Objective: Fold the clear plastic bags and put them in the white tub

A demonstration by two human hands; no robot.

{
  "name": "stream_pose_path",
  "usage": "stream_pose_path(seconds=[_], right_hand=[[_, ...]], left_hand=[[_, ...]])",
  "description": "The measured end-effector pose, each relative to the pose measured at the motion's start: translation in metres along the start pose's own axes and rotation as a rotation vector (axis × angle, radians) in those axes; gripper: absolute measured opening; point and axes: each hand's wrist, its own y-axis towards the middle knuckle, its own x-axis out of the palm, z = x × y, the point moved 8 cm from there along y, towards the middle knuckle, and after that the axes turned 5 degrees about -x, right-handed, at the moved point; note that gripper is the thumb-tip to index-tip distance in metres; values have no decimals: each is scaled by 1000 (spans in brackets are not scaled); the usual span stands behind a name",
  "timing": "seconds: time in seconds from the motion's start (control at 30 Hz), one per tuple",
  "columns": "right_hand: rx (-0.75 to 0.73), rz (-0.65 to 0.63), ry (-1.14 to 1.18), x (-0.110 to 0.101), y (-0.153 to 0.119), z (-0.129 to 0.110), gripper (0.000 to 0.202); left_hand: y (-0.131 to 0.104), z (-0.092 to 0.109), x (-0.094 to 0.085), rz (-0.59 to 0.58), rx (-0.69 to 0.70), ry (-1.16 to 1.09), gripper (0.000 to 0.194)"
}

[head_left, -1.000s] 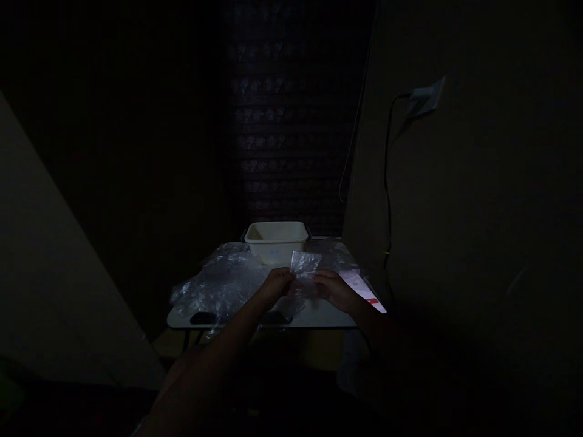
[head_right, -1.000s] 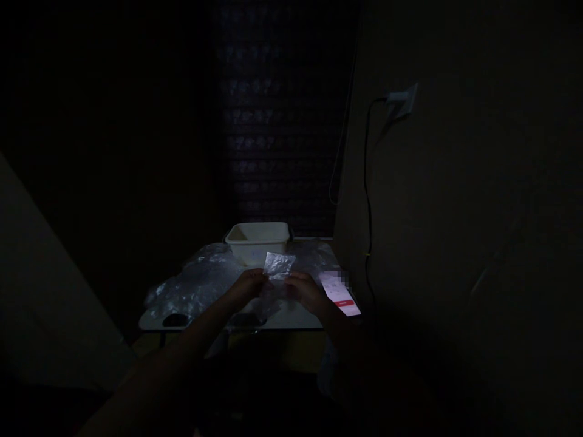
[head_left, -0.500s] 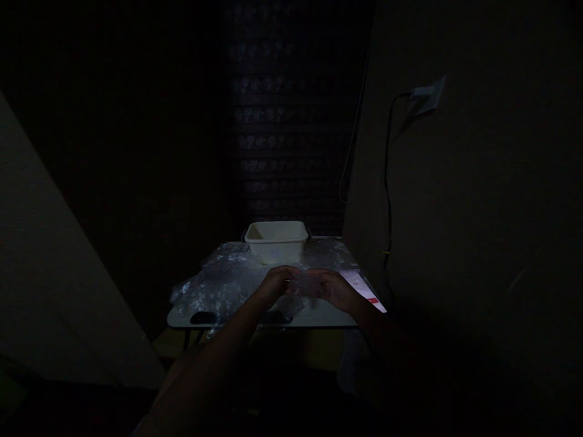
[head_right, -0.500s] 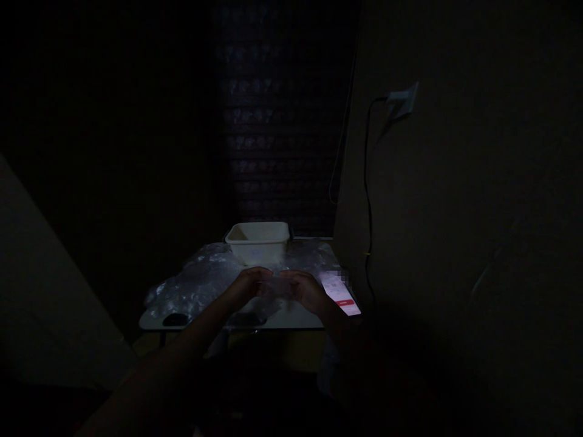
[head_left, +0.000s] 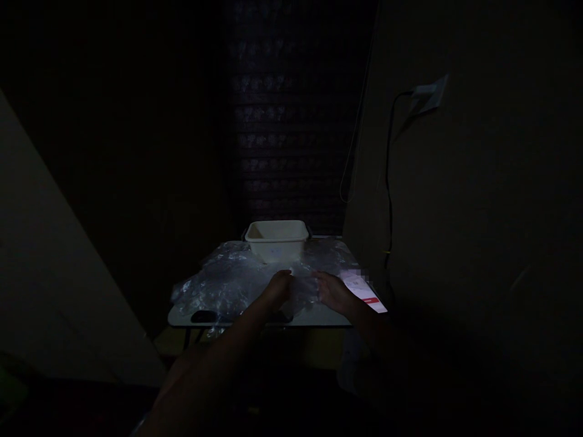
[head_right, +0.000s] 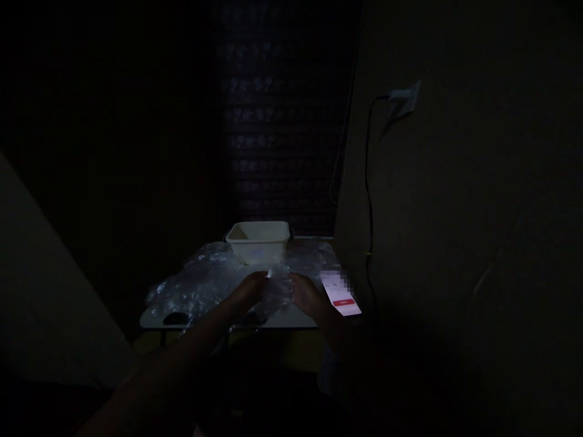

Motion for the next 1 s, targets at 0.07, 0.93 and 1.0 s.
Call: stream_pose_path(seconds=[0.07,0.93,1.0], right_hand=[[18,-41,42,7,-1,3,6],[-276,251,-1390,-70,-17,0,39],[-261,270,-1352,-73,-20,5,44]], left_hand=[[-1,1,-2,41,45,24,37],[-14,-43,38,20,642,1601,50],[-16,-50,41,35,621,1726,53]])
